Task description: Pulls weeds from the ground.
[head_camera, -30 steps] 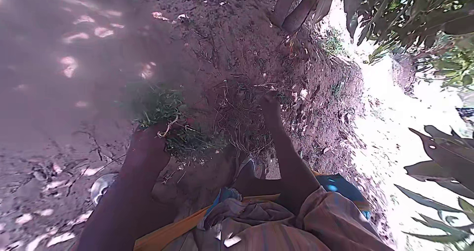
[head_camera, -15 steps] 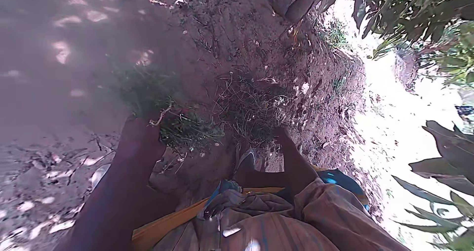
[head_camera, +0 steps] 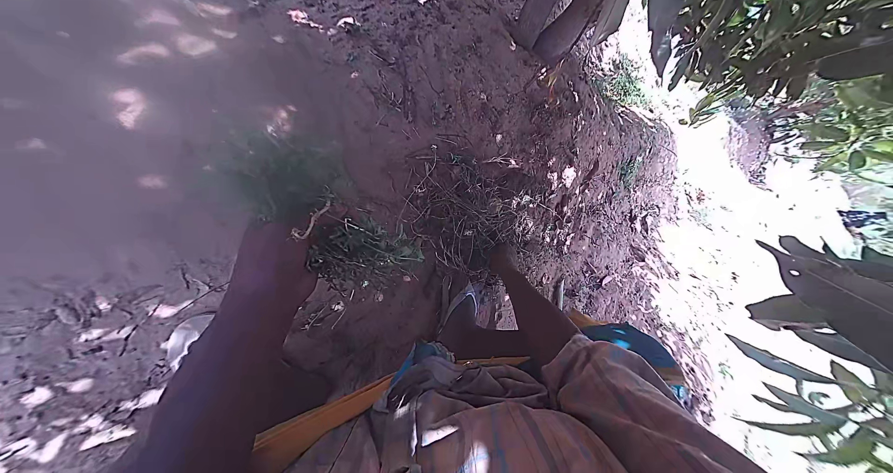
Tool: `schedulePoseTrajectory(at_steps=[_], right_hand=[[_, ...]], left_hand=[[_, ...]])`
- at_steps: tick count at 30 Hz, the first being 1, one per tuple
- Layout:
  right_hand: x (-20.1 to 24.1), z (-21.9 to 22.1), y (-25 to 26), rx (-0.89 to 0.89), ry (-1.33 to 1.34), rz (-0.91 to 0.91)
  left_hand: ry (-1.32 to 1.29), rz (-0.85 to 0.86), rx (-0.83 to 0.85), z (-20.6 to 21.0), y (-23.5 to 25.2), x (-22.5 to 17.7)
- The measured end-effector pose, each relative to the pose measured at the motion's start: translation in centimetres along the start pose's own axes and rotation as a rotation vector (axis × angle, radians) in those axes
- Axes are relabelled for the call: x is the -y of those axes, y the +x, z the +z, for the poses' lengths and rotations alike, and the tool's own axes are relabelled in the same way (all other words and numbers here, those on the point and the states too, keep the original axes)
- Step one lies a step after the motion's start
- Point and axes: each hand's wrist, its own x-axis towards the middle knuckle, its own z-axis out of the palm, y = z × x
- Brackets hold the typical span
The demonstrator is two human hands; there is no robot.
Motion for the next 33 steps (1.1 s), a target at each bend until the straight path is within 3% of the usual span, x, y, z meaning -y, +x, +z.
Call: schedulePoseTrajectory(at_steps=[4,6,7,10,12,16,18,22,25,27,30,33], right_hand=[[1.7,-0.8,0.9,-0.148,0.405,-0.04],[3.9,-1.7,0.1,-0.171,0.824,-0.205],[5.0,-2.2,-0.6,-0.162,0.909,-0.342],[7.5,-3.4,-2.8,-0.035,0.752,-0.747],[9.1,-2.8,-4.4,0.008,0.606,-0.861],[11.1,-0.9,-7.0,0.225,0.187,-0.772],[11.5,-1.2,-7.6,0.217,0.125,-0.762],[11.1,-6.0,-7.4,-0.134,0.483,-0.694],[9.2,-9.1,-4.5,-0.459,0.671,-0.494],[6.4,-8.5,-2.3,-0.534,0.665,-0.354],[2.6,-4.3,0.0,-0.334,0.681,-0.083],[2.2,-0.1,0.3,-0.089,0.647,-0.05]], left_hand=[[-0.003,0.005,-0.019,0.1,-0.7,-0.8],[-0.012,-0.013,-0.043,-0.2,-0.4,-0.5],[-0.013,-0.02,-0.046,-0.3,-0.3,-0.4],[-0.028,-0.024,-0.054,-0.6,-0.7,-0.9],[-0.042,-0.012,-0.067,-1.0,-0.7,-0.9],[-0.049,0.002,-0.066,-1.5,-0.9,-1.2],[-0.087,0.038,-0.073,-1.7,-0.4,-0.9],[-0.129,0.047,-0.052,-2.2,0.2,-0.5],[-0.117,0.044,-0.058,-2.3,0.1,-0.7],[-0.11,0.048,-0.038,-2.2,0.0,-0.7],[-0.071,0.024,-0.043,-1.9,0.0,-0.8],[-0.061,0.008,-0.056,-1.6,0.4,-0.4]])
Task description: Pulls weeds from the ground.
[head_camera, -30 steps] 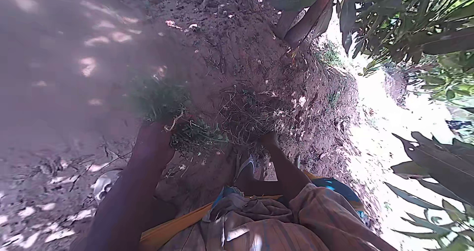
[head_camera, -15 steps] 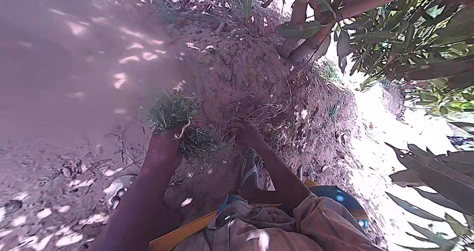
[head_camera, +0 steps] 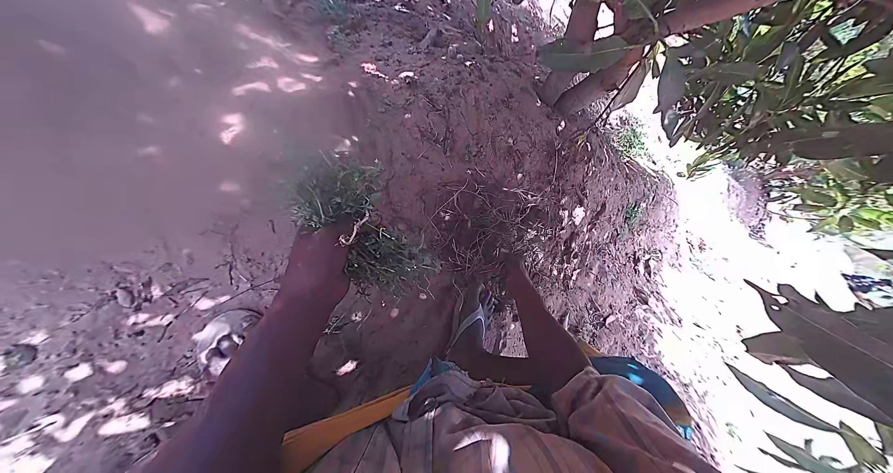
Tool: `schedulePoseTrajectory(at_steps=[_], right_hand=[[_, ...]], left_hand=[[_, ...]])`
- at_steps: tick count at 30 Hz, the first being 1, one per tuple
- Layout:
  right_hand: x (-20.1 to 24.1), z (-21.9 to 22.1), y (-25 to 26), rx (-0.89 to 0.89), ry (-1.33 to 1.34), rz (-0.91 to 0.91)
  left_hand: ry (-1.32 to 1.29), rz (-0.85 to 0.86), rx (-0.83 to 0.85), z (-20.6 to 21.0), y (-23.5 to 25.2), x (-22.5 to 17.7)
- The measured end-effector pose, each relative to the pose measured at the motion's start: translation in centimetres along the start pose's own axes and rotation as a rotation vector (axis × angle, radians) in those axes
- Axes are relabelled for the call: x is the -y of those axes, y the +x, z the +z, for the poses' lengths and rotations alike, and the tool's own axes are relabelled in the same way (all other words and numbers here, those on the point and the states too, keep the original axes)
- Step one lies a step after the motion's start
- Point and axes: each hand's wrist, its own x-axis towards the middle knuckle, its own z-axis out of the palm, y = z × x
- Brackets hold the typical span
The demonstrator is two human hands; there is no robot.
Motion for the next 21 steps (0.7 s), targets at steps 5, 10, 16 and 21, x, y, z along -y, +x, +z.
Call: schedulePoseTrajectory(at_steps=[5,10,16,21], right_hand=[[3.9,4.1,-3.1,0.156,0.009,-0.048],[7.6,4.6,-4.6,0.058,0.137,-0.18],[9.4,5.7,-9.8,0.201,-0.849,-0.598],[9.4,6.2,-10.6,0.504,-1.021,-0.55]], left_hand=[[0.007,0.0,0.017,0.6,-0.2,-0.1],[0.002,-0.01,0.002,0.1,-0.4,-0.4],[-0.055,0.036,-0.054,0.1,-0.8,-1.1],[-0.107,0.158,-0.12,-1.8,-0.2,-2.7]])
